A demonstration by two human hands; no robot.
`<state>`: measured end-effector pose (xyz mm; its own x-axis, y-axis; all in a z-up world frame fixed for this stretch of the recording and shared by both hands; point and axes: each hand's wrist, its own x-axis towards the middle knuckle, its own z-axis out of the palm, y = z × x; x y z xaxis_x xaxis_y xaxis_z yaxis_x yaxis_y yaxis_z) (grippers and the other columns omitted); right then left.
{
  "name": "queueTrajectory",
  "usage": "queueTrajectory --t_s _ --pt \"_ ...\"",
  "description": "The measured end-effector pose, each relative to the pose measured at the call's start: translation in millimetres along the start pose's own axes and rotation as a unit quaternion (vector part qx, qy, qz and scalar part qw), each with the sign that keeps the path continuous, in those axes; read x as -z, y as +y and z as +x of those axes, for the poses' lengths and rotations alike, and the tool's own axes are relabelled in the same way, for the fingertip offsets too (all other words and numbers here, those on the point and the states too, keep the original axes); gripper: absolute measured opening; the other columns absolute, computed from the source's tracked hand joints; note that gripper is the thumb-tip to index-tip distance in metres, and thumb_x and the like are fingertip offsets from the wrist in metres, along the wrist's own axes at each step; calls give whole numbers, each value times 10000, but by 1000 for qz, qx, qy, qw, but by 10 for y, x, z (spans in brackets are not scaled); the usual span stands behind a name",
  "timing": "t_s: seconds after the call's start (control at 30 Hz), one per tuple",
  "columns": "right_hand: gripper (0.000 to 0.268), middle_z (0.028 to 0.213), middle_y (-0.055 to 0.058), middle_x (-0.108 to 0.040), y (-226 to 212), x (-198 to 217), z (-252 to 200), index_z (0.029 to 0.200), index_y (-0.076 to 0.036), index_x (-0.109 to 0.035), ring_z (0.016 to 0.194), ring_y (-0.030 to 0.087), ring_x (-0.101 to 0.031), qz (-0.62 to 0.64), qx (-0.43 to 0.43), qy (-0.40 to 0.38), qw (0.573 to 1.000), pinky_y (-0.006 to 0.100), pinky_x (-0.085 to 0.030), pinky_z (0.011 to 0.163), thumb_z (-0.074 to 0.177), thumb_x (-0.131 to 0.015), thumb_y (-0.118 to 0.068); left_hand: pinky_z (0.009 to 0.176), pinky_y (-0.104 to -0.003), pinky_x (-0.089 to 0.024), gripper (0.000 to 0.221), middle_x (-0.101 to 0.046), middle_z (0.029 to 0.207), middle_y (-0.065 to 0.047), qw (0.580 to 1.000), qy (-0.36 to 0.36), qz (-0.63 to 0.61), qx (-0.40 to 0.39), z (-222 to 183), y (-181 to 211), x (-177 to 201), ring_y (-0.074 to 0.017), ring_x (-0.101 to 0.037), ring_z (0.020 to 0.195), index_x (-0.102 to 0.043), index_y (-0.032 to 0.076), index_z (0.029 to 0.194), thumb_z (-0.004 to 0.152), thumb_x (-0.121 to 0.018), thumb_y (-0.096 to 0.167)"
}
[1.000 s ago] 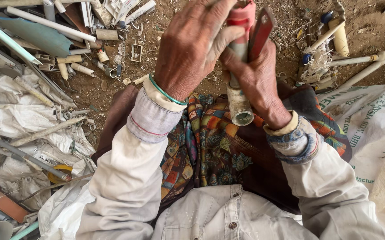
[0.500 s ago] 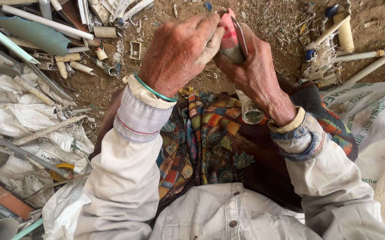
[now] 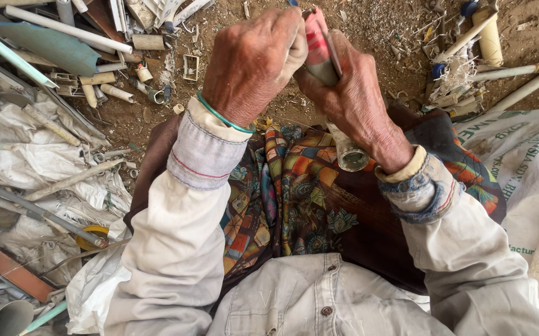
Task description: The person cleans and scrapes various PVC pipe segments and fittings by hand and with a blade, removing tape and debris.
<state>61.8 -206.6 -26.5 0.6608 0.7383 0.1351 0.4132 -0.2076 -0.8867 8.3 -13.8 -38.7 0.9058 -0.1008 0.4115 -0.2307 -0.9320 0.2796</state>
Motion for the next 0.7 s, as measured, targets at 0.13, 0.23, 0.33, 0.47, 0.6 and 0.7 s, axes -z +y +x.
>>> queueTrajectory --t_s 0.13,0.23,0.33,0.47,0.6,0.7 --pt "333 886 95 -694 -72 70 15 1307 -24 -552 630 140 -660 103 -131 -6 986 291 -563 535 1027 -711 -113 633 -318 -588 202 -691 969 -158 981 131 -135 -42 125 131 241 -237 -717 765 -589 -20 1217 1060 -614 105" --pt "313 939 92 -713 17 100 -6 1284 -23 -528 700 168 -719 41 -70 -2 997 290 -609 589 1029 -697 -94 623 -383 -563 263 -686 893 -165 984 69 -163 -7 119 190 375 -293 -710 726 -603 -11 1156 1029 -727 184" --pt "303 906 129 -704 111 59 -45 1196 -25 -518 752 259 -738 -115 10 6 993 354 -595 652 1023 -755 -102 650 -424 -552 178 -695 865 -154 986 -23 -158 39 80 128 373 -305 -706 725 -644 33 1077 1022 -763 153" --pt "388 810 177 -671 91 116 -40 1171 -38 -515 717 382 -690 -210 20 -18 977 472 -538 618 981 -823 -177 679 -464 -532 120 -661 809 -157 988 -70 -135 4 4 -11 445 -334 -683 742 -675 39 1001 974 -773 102" --pt "411 774 185 -663 31 124 -27 1136 -50 -500 730 416 -682 -255 7 -26 967 502 -535 621 975 -841 -214 620 -449 -532 219 -673 769 -139 985 -81 -154 11 -6 8 423 -321 -688 693 -675 33 989 923 -829 174" --pt "463 771 193 -661 36 95 -30 1171 -34 -487 716 425 -674 -259 8 -18 966 505 -529 608 948 -845 -226 647 -440 -548 269 -686 834 -140 989 -61 -135 -7 -21 -8 380 -320 -698 737 -694 25 1108 927 -831 169"
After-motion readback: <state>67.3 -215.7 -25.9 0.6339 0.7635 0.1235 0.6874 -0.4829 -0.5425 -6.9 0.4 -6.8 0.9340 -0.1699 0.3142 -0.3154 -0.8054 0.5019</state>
